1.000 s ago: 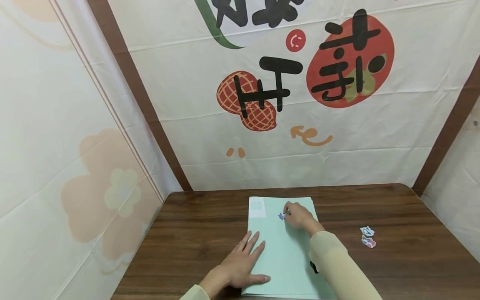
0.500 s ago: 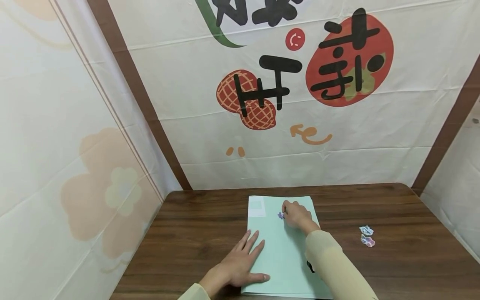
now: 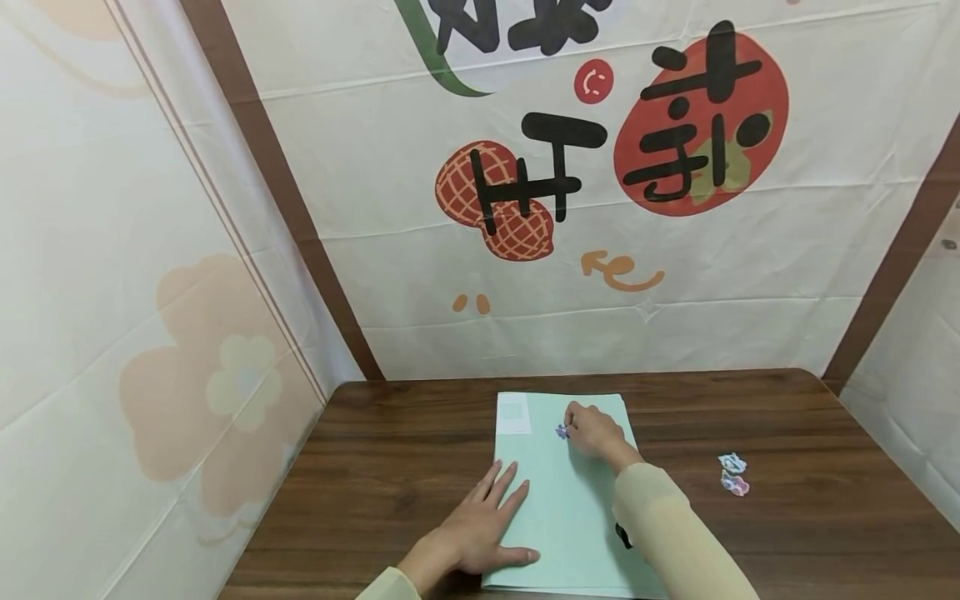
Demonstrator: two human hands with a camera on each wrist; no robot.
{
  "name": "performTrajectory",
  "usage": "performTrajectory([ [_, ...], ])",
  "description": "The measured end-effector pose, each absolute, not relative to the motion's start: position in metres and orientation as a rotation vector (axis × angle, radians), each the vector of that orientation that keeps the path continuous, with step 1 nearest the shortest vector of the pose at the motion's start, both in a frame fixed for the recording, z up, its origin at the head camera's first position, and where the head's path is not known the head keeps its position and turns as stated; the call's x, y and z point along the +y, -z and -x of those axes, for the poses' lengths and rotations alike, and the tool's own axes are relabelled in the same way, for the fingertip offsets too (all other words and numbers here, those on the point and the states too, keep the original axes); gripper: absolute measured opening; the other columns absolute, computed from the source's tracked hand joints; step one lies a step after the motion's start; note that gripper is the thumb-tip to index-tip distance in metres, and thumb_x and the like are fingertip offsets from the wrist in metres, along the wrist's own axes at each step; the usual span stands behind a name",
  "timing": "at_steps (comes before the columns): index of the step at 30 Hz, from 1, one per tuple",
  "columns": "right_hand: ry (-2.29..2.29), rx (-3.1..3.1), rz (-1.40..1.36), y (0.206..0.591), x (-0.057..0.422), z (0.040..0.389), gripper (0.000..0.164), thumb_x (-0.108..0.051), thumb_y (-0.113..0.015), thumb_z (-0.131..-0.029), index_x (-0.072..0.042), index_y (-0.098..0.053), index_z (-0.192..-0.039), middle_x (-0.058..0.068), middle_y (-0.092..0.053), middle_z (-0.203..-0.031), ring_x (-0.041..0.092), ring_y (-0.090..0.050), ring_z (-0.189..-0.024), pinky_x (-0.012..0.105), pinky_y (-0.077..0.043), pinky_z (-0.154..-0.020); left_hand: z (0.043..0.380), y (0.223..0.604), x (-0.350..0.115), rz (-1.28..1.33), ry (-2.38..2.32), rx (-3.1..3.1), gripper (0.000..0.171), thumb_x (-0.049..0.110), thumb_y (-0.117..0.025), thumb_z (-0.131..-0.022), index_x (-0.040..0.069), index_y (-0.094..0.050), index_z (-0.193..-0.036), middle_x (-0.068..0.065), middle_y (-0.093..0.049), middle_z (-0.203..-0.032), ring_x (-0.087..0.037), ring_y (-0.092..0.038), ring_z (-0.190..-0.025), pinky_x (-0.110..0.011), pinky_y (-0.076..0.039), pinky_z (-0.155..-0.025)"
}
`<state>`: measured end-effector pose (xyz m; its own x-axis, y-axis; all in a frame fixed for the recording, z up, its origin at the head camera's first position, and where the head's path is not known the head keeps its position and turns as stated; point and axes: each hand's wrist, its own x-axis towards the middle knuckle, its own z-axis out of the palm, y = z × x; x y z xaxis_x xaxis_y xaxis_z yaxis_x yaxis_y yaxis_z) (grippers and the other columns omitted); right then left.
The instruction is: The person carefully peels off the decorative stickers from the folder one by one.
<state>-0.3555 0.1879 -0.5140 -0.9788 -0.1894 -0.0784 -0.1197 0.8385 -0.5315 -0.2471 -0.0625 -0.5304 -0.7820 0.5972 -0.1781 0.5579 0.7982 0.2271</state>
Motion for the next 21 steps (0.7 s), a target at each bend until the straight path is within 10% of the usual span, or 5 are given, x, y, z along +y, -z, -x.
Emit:
performTrajectory([
  [21,1.082,2.854,0.421,0.52,0.201,0.351,0.008,-0.013,-0.051,-0.104,-0.006,-0.054,-0.106,0.004,-0.047,-0.074,0.017,-0.043,-0.063,0.03,-0.036,-0.057,0.247,0.533,-0.063,-0.905,-0.227,2.757,0.096,0.081,-0.048,-0.09,0.024,-0.026,-0.164,-0.005,-0.006,-0.173,-0.029,-0.002,-0.159,-0.051,-0.025,-0.122],
])
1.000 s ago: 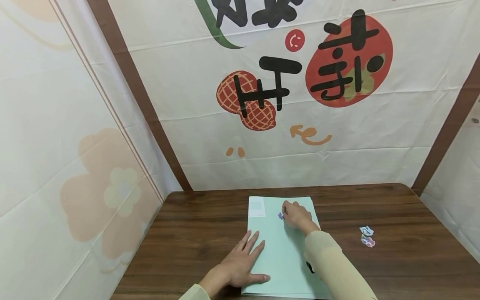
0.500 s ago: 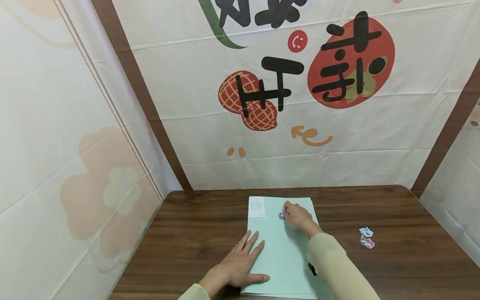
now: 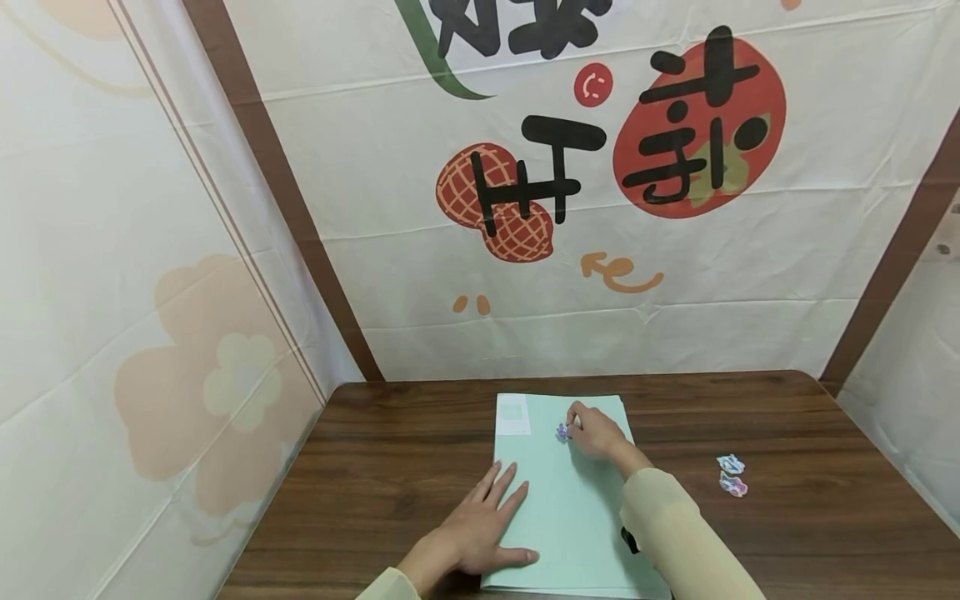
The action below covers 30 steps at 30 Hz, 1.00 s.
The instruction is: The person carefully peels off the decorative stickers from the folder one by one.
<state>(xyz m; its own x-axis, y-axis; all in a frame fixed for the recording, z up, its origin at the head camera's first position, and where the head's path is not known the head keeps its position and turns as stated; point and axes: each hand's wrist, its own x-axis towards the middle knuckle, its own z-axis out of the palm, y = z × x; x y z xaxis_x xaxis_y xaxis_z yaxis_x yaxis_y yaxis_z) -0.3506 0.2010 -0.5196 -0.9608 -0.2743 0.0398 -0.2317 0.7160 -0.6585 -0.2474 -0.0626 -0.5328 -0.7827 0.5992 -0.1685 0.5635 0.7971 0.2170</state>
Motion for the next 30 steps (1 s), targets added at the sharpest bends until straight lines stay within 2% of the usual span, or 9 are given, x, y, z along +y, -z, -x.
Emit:
performTrajectory([
  [8,1.106,2.848,0.361,0.516,0.199,0.35,0.004,-0.009,-0.053,-0.104,-0.007,-0.056,-0.106,0.002,-0.045,-0.069,0.016,-0.041,-0.06,0.032,-0.036,-0.056,0.245,0.525,-0.059,-0.882,-0.214,2.745,0.097,0.08,-0.05,-0.09,0.023,-0.026,-0.164,-0.007,-0.006,-0.173,-0.029,-0.002,-0.159,-0.051,-0.024,-0.123],
  [19,1.145,2.842,0.591,0.512,0.212,0.34,0.004,-0.005,-0.051,-0.102,-0.003,-0.055,-0.104,-0.003,-0.041,-0.064,0.011,-0.037,-0.057,0.028,-0.035,-0.054,0.245,0.526,-0.053,-0.888,-0.223,2.754,0.095,0.079,-0.052,-0.09,0.022,-0.03,-0.163,-0.007,-0.011,-0.172,-0.03,-0.005,-0.158,-0.051,-0.026,-0.122],
  [23,1.156,2.858,0.664,0.509,0.221,0.337,0.005,-0.004,-0.05,-0.101,-0.001,-0.054,-0.103,-0.005,-0.038,-0.061,0.009,-0.034,-0.055,0.027,-0.033,-0.053,0.25,0.532,-0.054,-0.879,-0.24,2.747,0.096,0.081,-0.049,-0.09,0.023,-0.028,-0.163,-0.007,-0.008,-0.173,-0.03,-0.003,-0.159,-0.051,-0.024,-0.123],
  [30,1.144,2.83,0.562,0.496,0.235,0.332,0.007,-0.004,-0.051,-0.104,0.0,-0.054,-0.108,-0.001,-0.041,-0.066,0.013,-0.039,-0.058,0.029,-0.036,-0.054,0.257,0.542,-0.057,-0.88,-0.292,2.744,0.098,0.081,-0.05,-0.089,0.022,-0.028,-0.163,-0.008,-0.007,-0.173,-0.031,-0.001,-0.159,-0.054,-0.022,-0.123],
])
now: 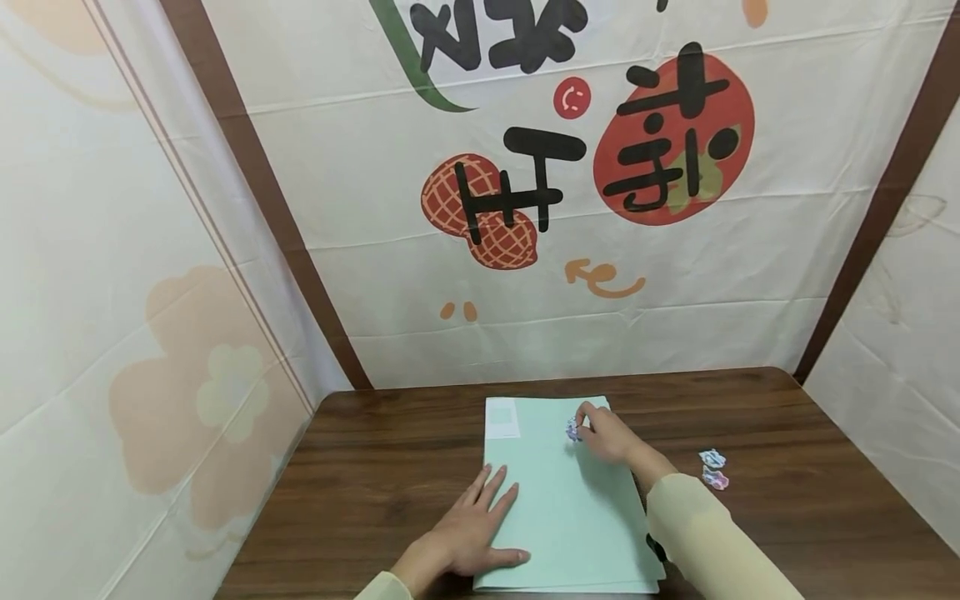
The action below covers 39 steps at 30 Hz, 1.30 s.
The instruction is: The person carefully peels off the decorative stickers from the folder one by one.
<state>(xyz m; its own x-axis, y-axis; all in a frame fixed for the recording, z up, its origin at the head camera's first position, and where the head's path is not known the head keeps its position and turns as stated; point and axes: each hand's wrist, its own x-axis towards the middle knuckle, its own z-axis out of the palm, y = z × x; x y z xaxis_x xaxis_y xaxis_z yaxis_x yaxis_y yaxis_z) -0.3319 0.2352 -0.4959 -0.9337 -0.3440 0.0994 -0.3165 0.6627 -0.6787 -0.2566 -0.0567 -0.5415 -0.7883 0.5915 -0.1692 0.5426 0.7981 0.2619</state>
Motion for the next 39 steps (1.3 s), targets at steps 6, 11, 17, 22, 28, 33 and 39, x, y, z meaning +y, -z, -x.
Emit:
performTrajectory([
  [6,1.128,2.856,0.553,0.492,0.248,0.327,0.006,-0.005,-0.052,-0.104,-0.001,-0.053,-0.109,-0.001,-0.043,-0.069,0.013,-0.041,-0.059,0.029,-0.037,-0.055,0.254,0.541,-0.06,-0.869,-0.291,2.758,0.097,0.08,-0.051,-0.089,0.022,-0.028,-0.164,-0.008,-0.007,-0.173,-0.031,-0.001,-0.159,-0.053,-0.021,-0.123],
  [11,1.121,2.892,0.549,0.489,0.26,0.32,0.005,-0.005,-0.05,-0.104,-0.001,-0.052,-0.106,0.0,-0.046,-0.072,0.014,-0.043,-0.063,0.029,-0.038,-0.056,0.246,0.53,-0.059,-0.867,-0.246,2.762,0.095,0.078,-0.052,-0.09,0.022,-0.028,-0.163,-0.008,-0.009,-0.173,-0.031,-0.003,-0.158,-0.052,-0.023,-0.123],
  [17,1.099,2.93,0.495,0.485,0.275,0.307,0.005,-0.003,-0.051,-0.104,0.002,-0.052,-0.104,0.006,-0.054,-0.085,0.017,-0.048,-0.073,0.031,-0.041,-0.061,0.241,0.525,-0.06,-0.873,-0.253,2.732,0.095,0.076,-0.052,-0.091,0.021,-0.027,-0.164,-0.009,-0.007,-0.173,-0.032,-0.003,-0.158,-0.053,-0.022,-0.123],
  [22,1.068,2.968,0.479,0.487,0.29,0.298,0.005,-0.002,-0.05,-0.104,0.002,-0.052,-0.103,0.006,-0.053,-0.084,0.017,-0.048,-0.072,0.031,-0.041,-0.062,0.238,0.525,-0.061,-0.877,-0.262,2.728,0.095,0.076,-0.052,-0.091,0.02,-0.027,-0.164,-0.009,-0.007,-0.173,-0.032,-0.003,-0.158,-0.054,-0.022,-0.123],
  [28,1.022,3.014,0.462,0.49,0.314,0.287,0.004,-0.002,-0.052,-0.103,0.003,-0.052,-0.102,0.006,-0.052,-0.084,0.018,-0.047,-0.075,0.032,-0.041,-0.063,0.233,0.523,-0.06,-0.876,-0.234,2.751,0.095,0.077,-0.054,-0.09,0.021,-0.03,-0.163,-0.009,-0.011,-0.172,-0.032,-0.006,-0.158,-0.053,-0.025,-0.122],
  [33,0.944,3.079,0.432,0.494,0.335,0.287,0.004,-0.002,-0.056,-0.101,0.001,-0.054,-0.1,0.005,-0.052,-0.084,0.017,-0.047,-0.075,0.033,-0.042,-0.062,0.235,0.52,-0.058,-0.858,-0.236,2.742,0.094,0.077,-0.054,-0.09,0.022,-0.029,-0.163,-0.007,-0.01,-0.172,-0.03,-0.005,-0.158,-0.053,-0.025,-0.122],
  [39,0.859,3.097,0.329,0.498,0.355,0.287,0.004,-0.002,-0.057,-0.099,0.0,-0.054,-0.099,0.008,-0.051,-0.086,0.02,-0.049,-0.074,0.034,-0.042,-0.061,0.238,0.519,-0.057,-0.86,-0.236,2.746,0.094,0.076,-0.055,-0.09,0.022,-0.03,-0.163,-0.008,-0.012,-0.172,-0.031,-0.007,-0.158,-0.053,-0.026,-0.122],
])
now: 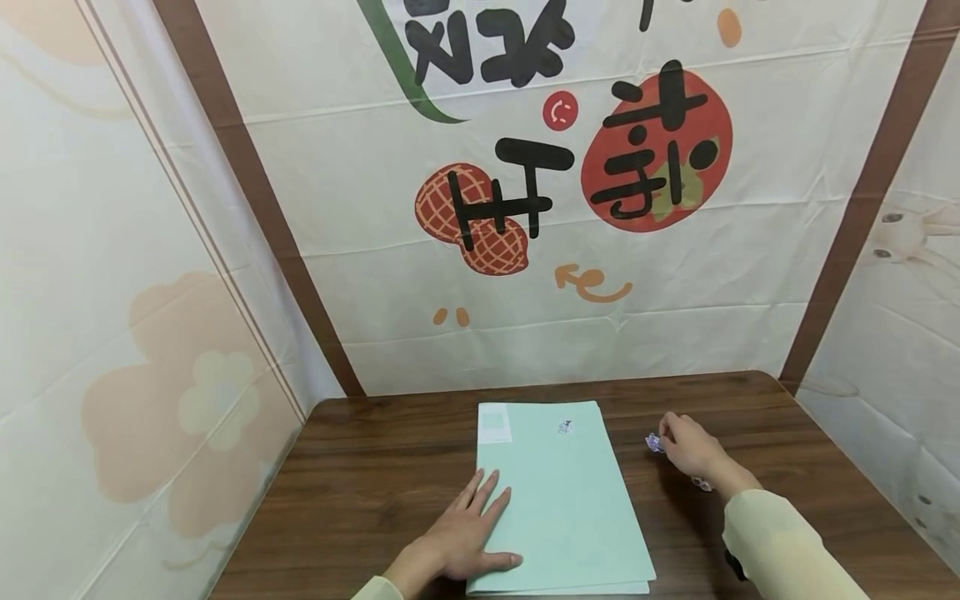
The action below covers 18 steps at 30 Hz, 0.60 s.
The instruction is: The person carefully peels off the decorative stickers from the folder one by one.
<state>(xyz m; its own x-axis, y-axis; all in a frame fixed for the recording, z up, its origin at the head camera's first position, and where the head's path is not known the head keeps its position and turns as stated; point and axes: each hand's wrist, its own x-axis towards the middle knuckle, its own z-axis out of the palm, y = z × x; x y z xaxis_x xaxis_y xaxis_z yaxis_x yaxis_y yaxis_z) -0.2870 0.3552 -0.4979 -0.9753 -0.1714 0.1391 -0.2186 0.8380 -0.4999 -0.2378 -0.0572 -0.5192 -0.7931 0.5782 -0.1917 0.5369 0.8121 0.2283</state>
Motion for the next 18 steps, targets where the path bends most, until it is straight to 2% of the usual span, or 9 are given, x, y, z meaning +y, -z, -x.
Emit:
performTrajectory([
  [7,-0.733,-3.001,-0.204,0.501,0.37,0.286,0.007,-0.006,-0.056,-0.099,-0.001,-0.051,-0.1,0.013,-0.05,-0.09,0.022,-0.051,-0.072,0.036,-0.042,-0.058,0.241,0.521,-0.059,-0.867,-0.242,2.744,0.094,0.076,-0.054,-0.091,0.022,-0.029,-0.163,-0.008,-0.01,-0.172,-0.031,-0.006,-0.158,-0.053,-0.025,-0.122],
  [18,-0.702,-3.027,-0.147,0.507,0.38,0.277,0.007,-0.007,-0.056,-0.1,-0.002,-0.051,-0.098,0.013,-0.05,-0.09,0.022,-0.051,-0.075,0.039,-0.043,-0.061,0.238,0.525,-0.063,-0.9,-0.238,2.755,0.095,0.077,-0.054,-0.09,0.021,-0.03,-0.163,-0.009,-0.011,-0.172,-0.031,-0.006,-0.158,-0.052,-0.026,-0.122],
])
